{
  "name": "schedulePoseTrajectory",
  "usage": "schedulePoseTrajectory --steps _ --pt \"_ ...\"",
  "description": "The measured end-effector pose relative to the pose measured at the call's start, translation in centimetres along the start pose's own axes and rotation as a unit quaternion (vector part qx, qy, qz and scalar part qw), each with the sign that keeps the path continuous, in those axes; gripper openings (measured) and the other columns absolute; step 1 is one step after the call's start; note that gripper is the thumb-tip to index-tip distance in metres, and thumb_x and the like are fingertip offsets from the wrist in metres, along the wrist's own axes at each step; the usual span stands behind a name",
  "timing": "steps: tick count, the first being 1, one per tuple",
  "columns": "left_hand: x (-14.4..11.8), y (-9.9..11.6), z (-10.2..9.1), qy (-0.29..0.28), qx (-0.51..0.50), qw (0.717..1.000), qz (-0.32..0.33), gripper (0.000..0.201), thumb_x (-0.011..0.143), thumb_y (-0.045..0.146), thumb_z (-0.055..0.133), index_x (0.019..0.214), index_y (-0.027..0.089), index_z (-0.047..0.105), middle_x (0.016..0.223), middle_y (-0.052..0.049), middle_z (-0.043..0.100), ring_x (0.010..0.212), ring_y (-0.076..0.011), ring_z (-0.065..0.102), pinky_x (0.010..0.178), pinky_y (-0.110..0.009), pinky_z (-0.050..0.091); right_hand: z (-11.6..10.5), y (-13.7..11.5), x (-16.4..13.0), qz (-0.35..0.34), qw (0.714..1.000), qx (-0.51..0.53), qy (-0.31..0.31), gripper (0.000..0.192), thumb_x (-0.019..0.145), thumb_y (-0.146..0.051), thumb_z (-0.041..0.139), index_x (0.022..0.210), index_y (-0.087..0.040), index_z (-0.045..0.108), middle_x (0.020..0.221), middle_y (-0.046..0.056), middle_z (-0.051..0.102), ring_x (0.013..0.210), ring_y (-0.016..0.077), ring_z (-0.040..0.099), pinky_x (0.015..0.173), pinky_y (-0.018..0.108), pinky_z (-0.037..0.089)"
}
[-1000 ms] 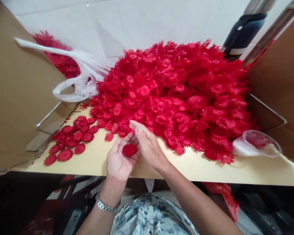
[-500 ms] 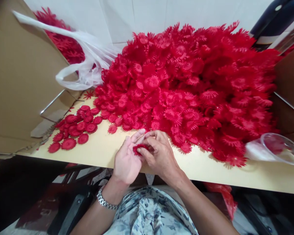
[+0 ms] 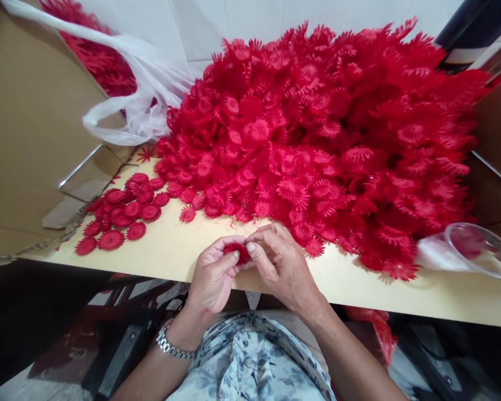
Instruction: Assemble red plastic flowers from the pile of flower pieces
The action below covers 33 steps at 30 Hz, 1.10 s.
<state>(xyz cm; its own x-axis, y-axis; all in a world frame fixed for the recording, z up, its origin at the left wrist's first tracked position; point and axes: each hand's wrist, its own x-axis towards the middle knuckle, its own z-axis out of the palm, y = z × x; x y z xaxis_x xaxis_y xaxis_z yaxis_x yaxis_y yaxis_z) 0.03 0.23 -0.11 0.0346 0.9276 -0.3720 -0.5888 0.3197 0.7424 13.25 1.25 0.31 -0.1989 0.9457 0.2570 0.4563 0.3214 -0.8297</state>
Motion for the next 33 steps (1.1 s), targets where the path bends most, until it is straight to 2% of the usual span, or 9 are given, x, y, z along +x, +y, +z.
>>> schedulePoseTrajectory --steps 5,11,15,19,22,25,27,30,33 --pt "-0.2 -0.1 -0.1 0.001 0.067 0.998 0.002 0.007 0.070 0.017 0.063 0.075 0.012 0.060 0.059 0.000 0.064 0.049 -0.0136 0.063 0.050 -0.026 0.054 -0.2 0.3 -0.3 -0.001 1.000 0.011 0.023 0.014 0.090 -0.028 0.049 0.089 -0.020 0.060 0.087 0.005 0.061 0.087 0.0175 0.059 0.075 0.032 0.048" --pt "-0.5 0.1 -0.1 -0.012 0.124 0.992 -0.033 0.025 0.070 0.036 0.068 0.074 0.014 0.056 0.050 0.003 0.061 0.035 -0.0112 0.057 0.035 -0.020 0.047 -0.4 0.0 -0.7 -0.001 1.000 0.005 0.029 0.014 0.090 -0.028 0.048 0.087 -0.020 0.060 0.085 0.005 0.063 0.084 0.0176 0.060 0.073 0.032 0.048" --pt "-0.5 0.0 -0.5 -0.030 0.166 0.985 -0.023 0.029 0.072 0.043 0.065 0.068 0.016 0.055 0.046 0.005 0.056 0.029 -0.0077 0.049 0.028 -0.016 0.037 -0.6 -0.5 -1.0 -0.026 0.999 -0.015 0.035 0.012 0.089 -0.027 0.050 0.089 -0.021 0.059 0.082 0.004 0.063 0.078 0.0167 0.060 0.069 0.030 0.047" --pt "-0.4 -0.1 -0.9 -0.037 0.213 0.976 -0.005 0.032 0.075 0.045 0.063 0.063 0.017 0.054 0.043 0.007 0.051 0.027 -0.0040 0.042 0.027 -0.013 0.028 -0.6 -0.8 -1.0 -0.056 0.998 -0.025 -0.010 0.008 0.087 -0.029 0.055 0.089 -0.021 0.057 0.081 0.003 0.061 0.077 0.0154 0.058 0.066 0.028 0.046" --pt "-0.5 -0.1 -1.0 -0.029 0.228 0.973 0.005 0.040 0.074 0.049 0.063 0.056 0.017 0.050 0.041 0.008 0.045 0.028 -0.0024 0.037 0.027 -0.013 0.024 -0.6 -0.9 -0.8 -0.050 0.997 -0.007 -0.058 0.010 0.085 -0.029 0.060 0.087 -0.020 0.056 0.079 0.002 0.060 0.073 0.0138 0.057 0.064 0.026 0.045" --pt "-0.6 0.0 -1.0 -0.037 0.251 0.967 0.024 0.044 0.075 0.052 0.061 0.054 0.016 0.048 0.043 0.007 0.045 0.031 -0.0024 0.037 0.030 -0.014 0.025 -0.9 -1.0 -0.7 -0.030 0.996 0.024 -0.086 0.008 0.085 -0.026 0.059 0.082 -0.020 0.057 0.075 0.001 0.059 0.070 0.0127 0.056 0.062 0.024 0.044" --pt "-0.7 0.1 -1.1 -0.059 0.265 0.962 0.028 0.043 0.078 0.055 0.056 0.058 0.017 0.051 0.045 0.006 0.048 0.033 -0.0038 0.041 0.032 -0.015 0.028 -1.0 -1.0 -0.5 -0.023 0.996 0.027 -0.084 0.009 0.086 -0.023 0.057 0.079 -0.019 0.059 0.072 0.001 0.060 0.068 0.0123 0.056 0.061 0.024 0.044" --pt "-0.8 0.1 -1.2 -0.100 0.251 0.963 0.012 0.041 0.083 0.055 0.048 0.066 0.017 0.053 0.048 0.004 0.052 0.039 -0.0083 0.051 0.037 -0.017 0.039 -1.0 -0.9 -0.5 -0.057 0.996 -0.019 -0.071 0.015 0.088 -0.017 0.052 0.075 -0.018 0.060 0.068 0.002 0.061 0.066 0.0130 0.055 0.060 0.026 0.043" --pt "-0.8 0.0 -1.3 -0.130 0.208 0.969 -0.010 0.033 0.085 0.046 0.051 0.070 0.017 0.056 0.051 0.002 0.057 0.044 -0.0115 0.057 0.044 -0.021 0.048 -0.6 -0.7 -0.6 -0.100 0.992 -0.068 -0.038 0.019 0.088 -0.015 0.048 0.073 -0.017 0.060 0.068 0.004 0.061 0.065 0.0138 0.055 0.060 0.027 0.042"
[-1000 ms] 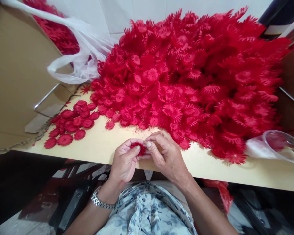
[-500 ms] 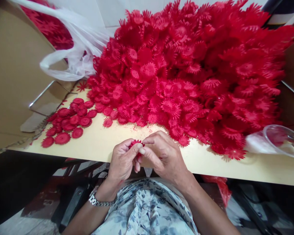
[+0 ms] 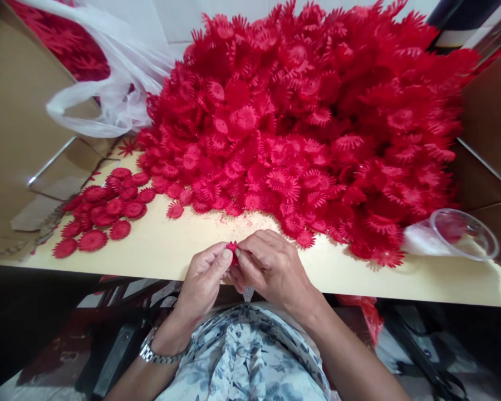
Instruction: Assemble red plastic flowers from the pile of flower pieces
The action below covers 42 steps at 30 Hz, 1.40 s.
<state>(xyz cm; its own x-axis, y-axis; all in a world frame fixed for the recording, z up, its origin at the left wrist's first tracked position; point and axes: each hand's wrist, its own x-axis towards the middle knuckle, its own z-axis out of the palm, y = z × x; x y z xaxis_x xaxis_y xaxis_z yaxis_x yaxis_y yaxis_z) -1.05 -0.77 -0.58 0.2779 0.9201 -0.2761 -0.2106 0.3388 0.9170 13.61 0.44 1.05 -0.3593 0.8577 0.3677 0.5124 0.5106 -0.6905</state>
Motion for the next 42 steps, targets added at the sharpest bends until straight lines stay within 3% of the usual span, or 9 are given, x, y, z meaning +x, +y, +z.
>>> schedulePoseTrajectory --steps 4,8,13,17,21,24,28,33,42 --pt "0.0 -0.1 0.0 -0.019 -0.066 0.998 -0.014 0.027 0.084 0.038 0.055 0.072 0.015 0.061 0.052 0.000 0.061 0.046 -0.0136 0.060 0.047 -0.024 0.051 0.8 0.2 -0.3 -0.026 0.998 -0.035 0.053 0.017 0.088 -0.014 0.046 0.079 -0.016 0.060 0.070 0.005 0.063 0.065 0.0146 0.056 0.060 0.028 0.043" --pt "0.0 0.2 0.3 -0.002 -0.145 0.989 -0.027 0.021 0.079 0.032 0.060 0.069 0.013 0.062 0.051 -0.001 0.062 0.046 -0.0146 0.061 0.047 -0.025 0.052 0.9 0.4 -0.3 -0.013 0.999 -0.017 0.046 0.015 0.089 -0.016 0.047 0.085 -0.015 0.061 0.074 0.007 0.065 0.069 0.0159 0.058 0.063 0.029 0.045" --pt "0.3 0.2 0.5 0.055 -0.151 0.987 -0.015 0.009 0.075 0.023 0.061 0.073 0.014 0.062 0.051 0.001 0.063 0.042 -0.0140 0.060 0.044 -0.025 0.052 0.8 0.5 -0.3 0.087 0.994 0.061 0.033 0.015 0.086 -0.022 0.052 0.098 -0.019 0.061 0.086 0.005 0.066 0.077 0.0155 0.062 0.066 0.026 0.049" --pt "0.3 -0.2 0.4 0.078 -0.109 0.991 0.003 0.007 0.077 0.021 0.060 0.075 0.015 0.062 0.050 0.002 0.063 0.040 -0.0128 0.059 0.044 -0.024 0.052 1.0 0.1 -0.3 0.194 0.958 0.212 0.017 0.014 0.082 -0.029 0.059 0.092 -0.019 0.060 0.078 0.001 0.064 0.066 0.0129 0.060 0.059 0.024 0.049" --pt "0.1 -0.3 0.3 0.072 -0.084 0.994 0.001 0.013 0.078 0.025 0.060 0.071 0.015 0.061 0.049 0.003 0.062 0.040 -0.0113 0.058 0.043 -0.022 0.052 1.3 -0.2 -0.3 0.234 0.930 0.283 -0.010 0.017 0.079 -0.033 0.063 0.086 -0.018 0.058 0.070 0.000 0.059 0.057 0.0117 0.055 0.051 0.024 0.046" --pt "0.1 -0.1 0.3 0.073 -0.084 0.994 0.000 0.018 0.078 0.027 0.062 0.065 0.015 0.060 0.047 0.003 0.061 0.039 -0.0102 0.056 0.041 -0.020 0.050 1.1 -0.1 -0.4 0.193 0.957 0.216 0.022 0.021 0.080 -0.032 0.064 0.095 -0.020 0.057 0.077 0.000 0.058 0.065 0.0121 0.056 0.057 0.024 0.046" --pt "0.0 -0.2 0.2 0.077 -0.088 0.993 0.010 0.023 0.078 0.030 0.063 0.061 0.014 0.059 0.044 0.003 0.058 0.036 -0.0084 0.052 0.038 -0.018 0.047 0.6 0.0 -0.4 0.085 0.993 0.084 0.020 0.009 0.083 -0.028 0.062 0.087 -0.020 0.059 0.081 0.002 0.059 0.076 0.0135 0.056 0.066 0.025 0.045" --pt "-0.3 -0.5 -0.2 0.034 -0.058 0.997 0.026 0.029 0.084 0.037 0.056 0.067 0.014 0.061 0.052 0.001 0.061 0.043 -0.0108 0.058 0.044 -0.022 0.051 0.3 0.2 -0.2 0.052 0.995 0.084 -0.006 0.007 0.087 -0.020 0.054 0.083 -0.019 0.059 0.074 0.002 0.057 0.069 0.0127 0.055 0.061 0.025 0.043" --pt "-0.3 -1.2 -0.2 0.024 -0.082 0.995 0.043 0.031 0.086 0.037 0.053 0.065 0.015 0.060 0.050 0.001 0.058 0.044 -0.0113 0.056 0.047 -0.023 0.050 1.2 -0.6 -0.2 0.037 0.997 0.012 0.062 0.011 0.086 -0.014 0.050 0.076 -0.017 0.054 0.066 0.001 0.054 0.060 0.0113 0.052 0.056 0.023 0.040"
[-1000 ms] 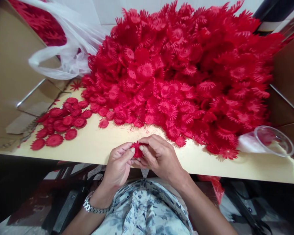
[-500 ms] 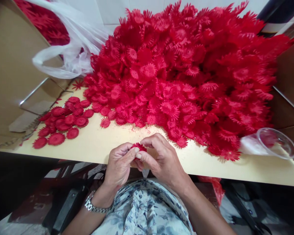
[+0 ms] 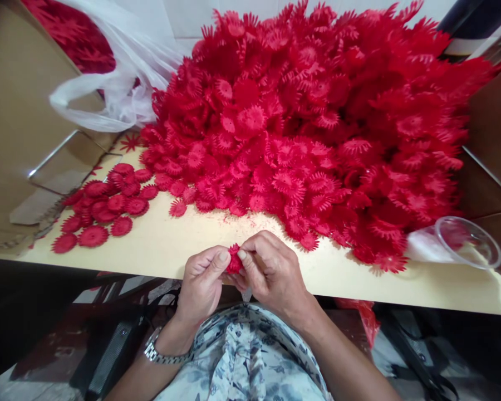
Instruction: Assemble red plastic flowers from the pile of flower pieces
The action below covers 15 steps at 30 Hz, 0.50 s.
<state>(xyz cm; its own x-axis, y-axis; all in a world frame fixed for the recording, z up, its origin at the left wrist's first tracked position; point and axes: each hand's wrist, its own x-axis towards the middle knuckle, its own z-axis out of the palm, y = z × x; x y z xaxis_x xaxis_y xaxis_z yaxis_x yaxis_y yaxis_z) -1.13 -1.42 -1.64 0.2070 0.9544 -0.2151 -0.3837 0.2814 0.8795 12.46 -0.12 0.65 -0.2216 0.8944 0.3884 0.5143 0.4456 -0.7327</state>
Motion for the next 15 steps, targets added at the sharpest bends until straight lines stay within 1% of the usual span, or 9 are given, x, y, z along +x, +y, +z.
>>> schedulePoseTrajectory --steps 4,6,7,9,11,13,15 --pt "0.0 -0.1 0.0 0.010 -0.006 1.000 0.028 0.032 0.087 0.035 0.052 0.063 0.015 0.057 0.049 0.002 0.055 0.044 -0.0100 0.053 0.044 -0.021 0.046 0.2 -0.3 0.1 -0.005 1.000 -0.021 0.014 0.011 0.086 -0.014 0.049 0.075 -0.018 0.052 0.063 -0.001 0.053 0.056 0.0104 0.050 0.053 0.022 0.039" --pt "-0.1 0.1 0.1 0.015 0.006 0.999 0.049 0.030 0.086 0.036 0.053 0.065 0.015 0.057 0.054 0.002 0.056 0.050 -0.0092 0.053 0.048 -0.020 0.046 0.2 -0.4 0.3 -0.005 0.999 -0.026 0.019 0.012 0.086 -0.015 0.048 0.075 -0.019 0.051 0.063 -0.001 0.052 0.055 0.0102 0.050 0.052 0.022 0.039" --pt "-0.1 0.3 0.1 0.009 0.009 0.999 0.049 0.026 0.085 0.036 0.055 0.070 0.015 0.058 0.059 0.002 0.056 0.054 -0.0091 0.054 0.052 -0.019 0.047 0.2 -0.4 0.4 -0.004 0.999 -0.027 0.020 0.012 0.087 -0.015 0.048 0.075 -0.019 0.050 0.063 -0.001 0.053 0.056 0.0104 0.050 0.052 0.022 0.039" --pt "-0.2 0.8 0.2 -0.007 0.016 0.999 0.032 0.019 0.082 0.034 0.060 0.079 0.016 0.058 0.066 0.002 0.056 0.060 -0.0092 0.055 0.057 -0.020 0.049 0.1 -0.5 0.5 0.003 1.000 -0.026 0.014 0.013 0.087 -0.016 0.047 0.075 -0.019 0.050 0.064 0.000 0.053 0.058 0.0112 0.051 0.053 0.022 0.040" --pt "-0.2 1.1 0.2 -0.004 0.035 0.999 0.013 0.016 0.079 0.030 0.063 0.083 0.016 0.057 0.070 0.002 0.056 0.062 -0.0090 0.055 0.058 -0.019 0.048 0.1 -0.5 0.6 0.009 1.000 -0.028 0.001 0.014 0.088 -0.018 0.046 0.075 -0.020 0.051 0.065 0.001 0.054 0.059 0.0121 0.052 0.055 0.023 0.041" --pt "-0.2 1.3 0.2 0.009 0.069 0.998 0.003 0.012 0.079 0.026 0.062 0.079 0.016 0.055 0.067 0.003 0.055 0.059 -0.0089 0.054 0.056 -0.019 0.047 0.2 -0.5 0.6 0.006 0.999 -0.038 -0.002 0.015 0.088 -0.018 0.046 0.074 -0.020 0.050 0.064 0.001 0.053 0.059 0.0126 0.051 0.055 0.024 0.041" --pt "-0.1 1.4 0.2 0.009 0.115 0.993 -0.014 0.010 0.080 0.023 0.058 0.074 0.017 0.052 0.061 0.004 0.052 0.054 -0.0089 0.052 0.052 -0.019 0.045 0.4 -0.3 0.5 0.001 0.999 -0.053 0.006 0.015 0.087 -0.018 0.046 0.073 -0.020 0.049 0.063 0.001 0.052 0.058 0.0129 0.050 0.054 0.025 0.040"
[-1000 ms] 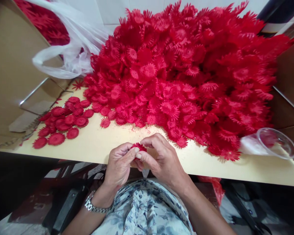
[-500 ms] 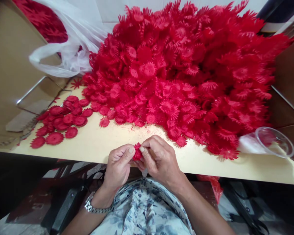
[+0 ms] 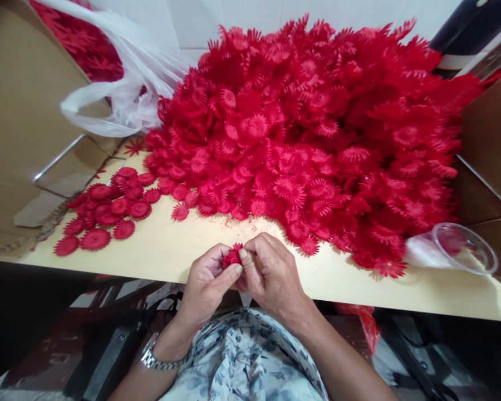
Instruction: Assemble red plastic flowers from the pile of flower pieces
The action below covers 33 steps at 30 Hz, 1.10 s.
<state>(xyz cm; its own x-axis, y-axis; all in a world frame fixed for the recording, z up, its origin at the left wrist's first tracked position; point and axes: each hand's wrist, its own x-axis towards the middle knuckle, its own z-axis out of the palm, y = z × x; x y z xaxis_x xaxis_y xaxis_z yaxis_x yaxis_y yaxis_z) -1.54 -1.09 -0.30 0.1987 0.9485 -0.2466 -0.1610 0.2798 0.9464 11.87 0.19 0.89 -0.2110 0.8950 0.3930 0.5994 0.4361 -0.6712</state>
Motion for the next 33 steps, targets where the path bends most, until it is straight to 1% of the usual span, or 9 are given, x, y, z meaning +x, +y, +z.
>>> schedulePoseTrajectory --steps 5,10,14,17,20,23,25,29,33 --pt "0.3 0.5 -0.4 -0.001 0.083 0.997 -0.004 0.014 0.079 0.019 0.054 0.066 0.018 0.047 0.051 0.006 0.046 0.044 -0.0072 0.045 0.042 -0.017 0.037 0.3 0.1 -0.1 -0.018 0.999 -0.038 0.018 0.015 0.086 -0.016 0.044 0.073 -0.019 0.046 0.063 0.002 0.050 0.057 0.0135 0.047 0.053 0.026 0.037" --pt "0.5 0.5 -0.6 -0.019 0.002 1.000 -0.019 0.020 0.076 0.028 0.060 0.064 0.018 0.048 0.046 0.006 0.048 0.037 -0.0072 0.045 0.039 -0.018 0.037 0.0 0.0 0.6 -0.039 0.998 -0.042 0.023 0.016 0.086 -0.014 0.042 0.071 -0.020 0.043 0.062 0.001 0.047 0.056 0.0134 0.046 0.052 0.025 0.036" --pt "0.8 0.3 -0.3 0.011 -0.113 0.993 -0.015 0.024 0.072 0.034 0.065 0.063 0.016 0.053 0.049 0.004 0.054 0.036 -0.0082 0.048 0.036 -0.019 0.038 -0.3 -0.2 1.0 -0.008 1.000 0.017 -0.015 0.018 0.089 -0.017 0.041 0.071 -0.019 0.044 0.062 -0.001 0.048 0.056 0.0117 0.047 0.052 0.024 0.037" --pt "1.1 0.5 -0.2 0.044 -0.137 0.989 0.012 0.024 0.072 0.033 0.068 0.062 0.015 0.056 0.049 0.004 0.054 0.039 -0.0077 0.050 0.040 -0.019 0.041 -0.5 -0.2 1.1 0.020 0.995 0.073 -0.065 0.014 0.091 -0.023 0.043 0.079 -0.019 0.049 0.070 0.001 0.053 0.064 0.0124 0.052 0.058 0.024 0.041" --pt "1.1 0.6 -0.4 0.023 -0.143 0.989 -0.009 0.027 0.070 0.036 0.071 0.063 0.015 0.055 0.048 0.004 0.055 0.037 -0.0077 0.050 0.037 -0.018 0.039 -0.9 0.0 1.0 0.032 0.988 0.115 -0.102 0.014 0.091 -0.029 0.047 0.082 -0.019 0.051 0.074 0.002 0.055 0.067 0.0129 0.055 0.061 0.025 0.043" --pt "1.1 0.5 -0.6 -0.016 -0.142 0.989 -0.048 0.032 0.067 0.042 0.071 0.065 0.015 0.055 0.049 0.002 0.057 0.033 -0.0092 0.050 0.033 -0.019 0.036 -1.2 0.2 1.0 0.017 0.984 0.137 -0.113 0.020 0.092 -0.025 0.045 0.075 -0.019 0.052 0.069 0.001 0.056 0.065 0.0126 0.054 0.060 0.025 0.043" --pt "1.1 0.2 -0.5 -0.009 -0.107 0.994 -0.028 0.033 0.069 0.043 0.070 0.064 0.015 0.055 0.050 0.002 0.057 0.034 -0.0083 0.049 0.034 -0.018 0.036 -1.2 0.3 1.0 -0.017 0.990 0.100 -0.097 0.022 0.092 -0.022 0.042 0.072 -0.019 0.052 0.066 0.001 0.055 0.064 0.0134 0.052 0.059 0.025 0.041" --pt "0.9 -0.6 0.2 0.047 -0.067 0.996 0.029 0.032 0.076 0.041 0.065 0.060 0.015 0.053 0.047 0.004 0.051 0.038 -0.0061 0.045 0.039 -0.017 0.035 -0.5 0.4 1.0 -0.054 0.998 0.011 -0.034 0.020 0.090 -0.018 0.040 0.073 -0.019 0.051 0.063 0.002 0.052 0.061 0.0146 0.049 0.056 0.026 0.038" --pt "0.2 -1.0 1.2 0.068 -0.089 0.993 0.047 0.034 0.078 0.042 0.062 0.058 0.016 0.052 0.046 0.005 0.048 0.041 -0.0067 0.045 0.042 -0.018 0.035 -0.5 1.1 1.2 0.003 0.998 -0.035 0.056 0.022 0.088 -0.017 0.040 0.067 -0.020 0.046 0.058 0.000 0.047 0.054 0.0127 0.045 0.052 0.025 0.035"
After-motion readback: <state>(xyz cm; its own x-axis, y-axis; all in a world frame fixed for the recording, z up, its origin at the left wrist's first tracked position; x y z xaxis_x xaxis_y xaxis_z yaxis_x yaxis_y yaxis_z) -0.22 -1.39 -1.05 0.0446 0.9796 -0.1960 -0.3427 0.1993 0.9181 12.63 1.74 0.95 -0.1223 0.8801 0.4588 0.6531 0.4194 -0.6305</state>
